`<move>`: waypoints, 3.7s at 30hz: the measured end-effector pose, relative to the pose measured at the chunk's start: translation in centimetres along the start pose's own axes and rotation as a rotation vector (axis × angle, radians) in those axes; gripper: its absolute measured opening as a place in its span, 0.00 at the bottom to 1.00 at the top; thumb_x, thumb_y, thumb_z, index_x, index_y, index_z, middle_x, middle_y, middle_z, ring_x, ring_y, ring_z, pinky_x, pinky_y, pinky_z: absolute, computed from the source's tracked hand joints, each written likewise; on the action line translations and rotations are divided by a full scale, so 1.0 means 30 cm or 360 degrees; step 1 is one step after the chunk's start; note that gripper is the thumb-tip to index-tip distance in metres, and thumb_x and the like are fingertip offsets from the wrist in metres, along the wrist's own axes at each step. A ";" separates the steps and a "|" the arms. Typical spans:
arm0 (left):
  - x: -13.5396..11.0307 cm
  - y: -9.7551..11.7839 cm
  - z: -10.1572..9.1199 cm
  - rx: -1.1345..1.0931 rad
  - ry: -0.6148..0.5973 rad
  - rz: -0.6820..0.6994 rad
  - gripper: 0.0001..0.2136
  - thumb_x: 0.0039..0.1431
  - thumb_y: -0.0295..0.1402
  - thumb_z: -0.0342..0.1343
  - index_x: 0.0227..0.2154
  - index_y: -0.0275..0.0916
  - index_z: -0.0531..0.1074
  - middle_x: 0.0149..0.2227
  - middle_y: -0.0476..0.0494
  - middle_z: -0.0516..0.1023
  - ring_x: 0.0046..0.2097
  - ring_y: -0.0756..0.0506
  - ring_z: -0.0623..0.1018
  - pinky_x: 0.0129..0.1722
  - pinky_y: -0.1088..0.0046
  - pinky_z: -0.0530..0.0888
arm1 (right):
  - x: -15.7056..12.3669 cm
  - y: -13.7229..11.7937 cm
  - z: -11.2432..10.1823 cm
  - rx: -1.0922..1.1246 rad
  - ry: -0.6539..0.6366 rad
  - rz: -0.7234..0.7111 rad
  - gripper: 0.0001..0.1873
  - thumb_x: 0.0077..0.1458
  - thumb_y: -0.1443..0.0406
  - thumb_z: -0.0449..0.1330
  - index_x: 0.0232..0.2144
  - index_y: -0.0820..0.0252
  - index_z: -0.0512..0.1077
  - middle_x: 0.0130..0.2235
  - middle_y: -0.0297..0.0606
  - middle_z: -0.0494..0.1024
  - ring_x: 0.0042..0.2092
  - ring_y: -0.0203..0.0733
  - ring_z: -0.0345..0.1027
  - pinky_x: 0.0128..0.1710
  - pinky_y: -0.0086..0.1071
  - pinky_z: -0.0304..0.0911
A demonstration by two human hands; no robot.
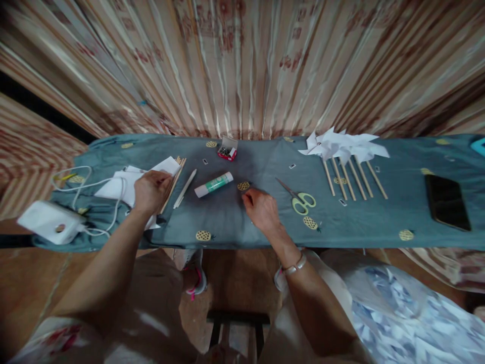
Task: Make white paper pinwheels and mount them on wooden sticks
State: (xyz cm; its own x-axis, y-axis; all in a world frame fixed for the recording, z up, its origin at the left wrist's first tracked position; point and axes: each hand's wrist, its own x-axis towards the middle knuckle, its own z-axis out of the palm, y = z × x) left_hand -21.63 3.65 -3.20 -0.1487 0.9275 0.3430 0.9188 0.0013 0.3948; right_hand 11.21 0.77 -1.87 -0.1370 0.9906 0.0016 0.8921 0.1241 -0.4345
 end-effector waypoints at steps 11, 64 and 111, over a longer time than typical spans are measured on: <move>0.009 -0.013 0.001 -0.0245 0.0019 -0.0325 0.10 0.51 0.34 0.56 0.29 0.37 0.81 0.34 0.42 0.84 0.40 0.40 0.82 0.45 0.66 0.76 | -0.001 -0.012 -0.010 0.0042 -0.0003 0.0003 0.13 0.63 0.62 0.54 0.37 0.58 0.79 0.36 0.44 0.84 0.37 0.47 0.77 0.35 0.33 0.60; -0.359 0.453 0.077 -0.0702 -0.0400 0.0864 0.11 0.69 0.35 0.51 0.40 0.38 0.78 0.37 0.42 0.84 0.37 0.46 0.83 0.38 0.71 0.80 | -0.189 0.152 -0.083 0.0955 -0.0124 -0.0096 0.08 0.58 0.61 0.61 0.33 0.56 0.79 0.30 0.34 0.81 0.34 0.38 0.72 0.37 0.32 0.65; -0.292 0.431 0.107 -0.0581 -0.0599 0.0584 0.09 0.65 0.33 0.57 0.44 0.37 0.77 0.32 0.44 0.80 0.38 0.42 0.78 0.41 0.65 0.72 | -0.089 0.063 -0.047 0.0049 -0.0024 -0.0119 0.06 0.58 0.65 0.60 0.31 0.59 0.77 0.32 0.40 0.81 0.39 0.47 0.70 0.39 0.34 0.61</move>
State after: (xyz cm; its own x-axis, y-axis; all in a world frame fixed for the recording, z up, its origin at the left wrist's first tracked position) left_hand -7.28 -3.25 -3.82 0.3514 0.9114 0.2143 0.6919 -0.4070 0.5963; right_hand 13.87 -1.57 -1.42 -0.2094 0.9776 0.0215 0.8656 0.1955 -0.4610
